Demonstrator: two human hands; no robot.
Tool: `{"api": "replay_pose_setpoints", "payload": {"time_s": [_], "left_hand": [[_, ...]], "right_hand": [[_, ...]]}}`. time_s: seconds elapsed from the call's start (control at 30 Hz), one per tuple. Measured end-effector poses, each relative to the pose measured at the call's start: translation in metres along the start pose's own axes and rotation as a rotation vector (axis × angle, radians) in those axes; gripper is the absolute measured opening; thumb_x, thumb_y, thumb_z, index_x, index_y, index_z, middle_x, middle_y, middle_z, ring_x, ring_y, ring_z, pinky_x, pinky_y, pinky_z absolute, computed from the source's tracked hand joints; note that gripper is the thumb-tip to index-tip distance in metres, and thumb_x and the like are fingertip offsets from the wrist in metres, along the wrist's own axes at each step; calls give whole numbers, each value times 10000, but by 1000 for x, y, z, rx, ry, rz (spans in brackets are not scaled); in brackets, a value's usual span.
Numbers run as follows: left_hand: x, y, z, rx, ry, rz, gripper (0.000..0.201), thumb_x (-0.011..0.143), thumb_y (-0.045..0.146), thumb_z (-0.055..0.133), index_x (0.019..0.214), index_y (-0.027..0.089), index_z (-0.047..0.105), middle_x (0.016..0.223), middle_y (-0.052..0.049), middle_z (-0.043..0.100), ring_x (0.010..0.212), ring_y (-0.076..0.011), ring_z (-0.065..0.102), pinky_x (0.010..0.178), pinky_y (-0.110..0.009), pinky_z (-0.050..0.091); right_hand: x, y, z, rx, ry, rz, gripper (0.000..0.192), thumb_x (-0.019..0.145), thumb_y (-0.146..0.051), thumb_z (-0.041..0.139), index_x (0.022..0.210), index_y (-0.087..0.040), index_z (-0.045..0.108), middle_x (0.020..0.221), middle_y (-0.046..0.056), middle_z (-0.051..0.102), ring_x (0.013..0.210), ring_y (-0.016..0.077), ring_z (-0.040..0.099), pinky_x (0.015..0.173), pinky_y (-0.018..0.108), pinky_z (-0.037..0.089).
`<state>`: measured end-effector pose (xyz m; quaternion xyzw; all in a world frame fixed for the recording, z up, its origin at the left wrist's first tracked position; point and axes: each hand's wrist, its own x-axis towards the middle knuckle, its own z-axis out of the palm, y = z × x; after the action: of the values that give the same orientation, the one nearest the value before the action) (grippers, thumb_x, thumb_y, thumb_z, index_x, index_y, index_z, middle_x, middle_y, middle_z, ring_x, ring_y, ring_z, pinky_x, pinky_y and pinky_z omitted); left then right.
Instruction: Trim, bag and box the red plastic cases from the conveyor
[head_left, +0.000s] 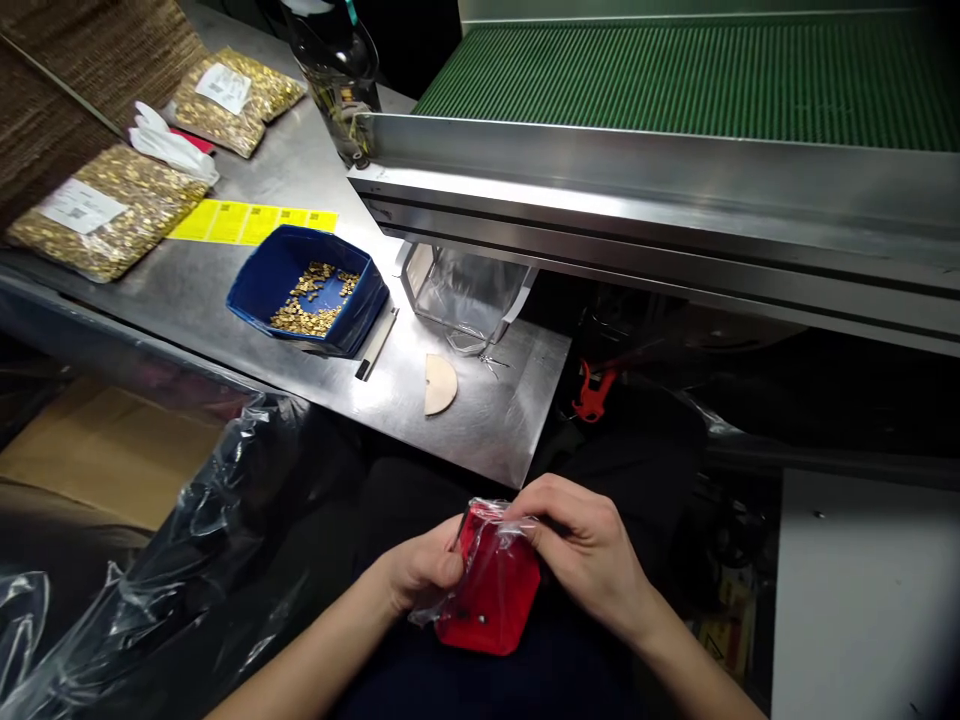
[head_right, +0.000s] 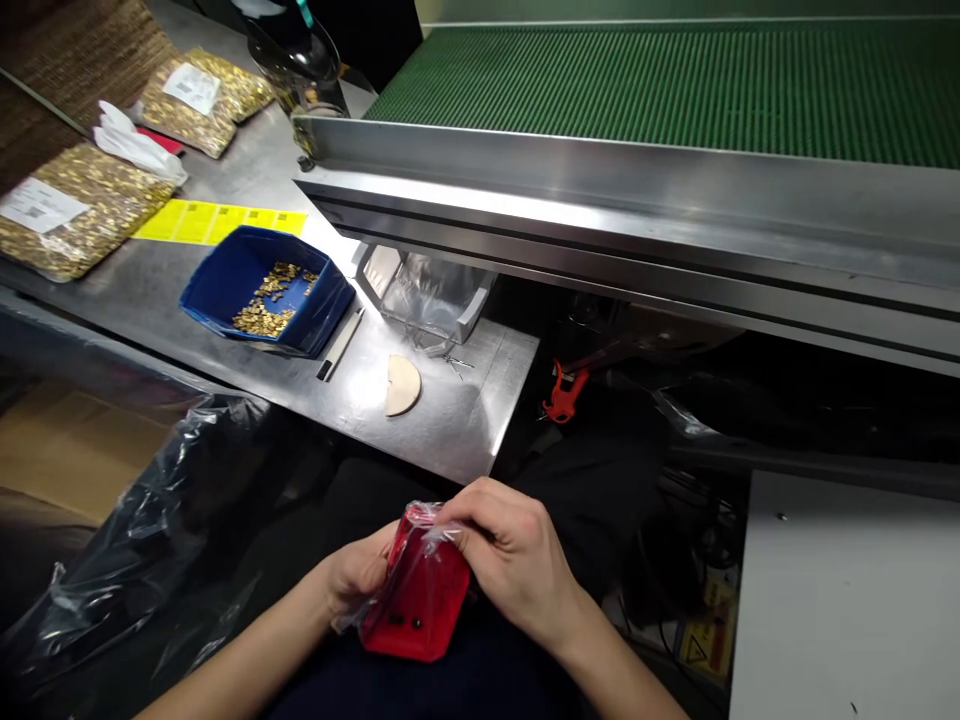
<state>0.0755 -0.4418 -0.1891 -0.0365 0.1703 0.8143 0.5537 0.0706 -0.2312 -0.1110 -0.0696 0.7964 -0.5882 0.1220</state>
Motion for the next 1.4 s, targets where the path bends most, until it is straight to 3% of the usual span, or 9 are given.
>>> {"api": "replay_pose_setpoints", "payload": {"time_s": [0.3,0.57,0.73,0.87,1.0,1.1,1.2,1.3,1.4], "left_hand": [[16,17,22,652,295,325,846,750,337,894,1447,290,417,1400,-78,525,1295,-272,519,1113,-392,399],[14,-2,11,1236,594,603,976,739,243,882,1534,318,322,1398,-134,493,1258,-343,553,1082,-543,483],[13,7,7,1484,451,740,800,801,146,768,1497,280,396,1410,-132,527,1334,-339,471,1138,-579,426],[8,19,3,1628,285,750,774,824,13,632,1503,299,395,1443,-112,555,1424,-329,404,1194,-616,344],[2,21,-1,1758,209,737,762,805,-56,573,1416,392,498,1642,-61,319,1535,-372,244,1215,-693,243],[3,12,-1,1587,423,695,741,841,49,703,1440,417,468,1694,-64,199,1545,-381,238,1199,-646,312],[6,3,3,917,725,408,731,872,271,776,1506,297,412,1569,-156,432,1415,-352,472,1114,-538,453],[6,6,8,286,692,88,558,952,534,640,1350,147,588,1251,-174,693,1199,-345,651,1009,-483,532],[3,20,15,-37,535,73,652,968,698,484,1178,119,700,1119,-162,751,1137,-338,686,1003,-470,539]], "right_hand": [[-4,-2,7,-73,248,128,117,936,-190,681,917,-247,782,953,13,765,903,164,711,833,265,549],[-6,26,34,867,393,598,238,786,-387,868,880,-191,770,802,13,731,722,124,624,716,237,515],[-11,33,32,1049,267,636,285,719,-345,924,819,-152,741,759,0,681,667,101,589,658,220,499],[-11,38,21,874,143,615,337,759,-399,896,949,-165,745,817,6,683,711,109,574,695,235,470],[-10,36,8,631,-82,562,355,813,-477,832,910,-142,770,758,-6,636,667,99,477,634,228,384],[-9,28,4,565,-161,524,353,849,-505,783,869,-153,779,729,-9,637,678,123,519,666,248,419],[-9,18,5,450,-128,381,260,921,-442,717,938,-194,795,881,18,713,861,184,644,850,306,487],[-12,10,9,212,-113,232,129,953,-267,678,923,-219,794,994,21,721,934,183,667,872,292,492],[-17,8,15,40,-180,135,163,949,-139,643,927,-222,783,963,11,704,878,156,664,798,259,493]]}}
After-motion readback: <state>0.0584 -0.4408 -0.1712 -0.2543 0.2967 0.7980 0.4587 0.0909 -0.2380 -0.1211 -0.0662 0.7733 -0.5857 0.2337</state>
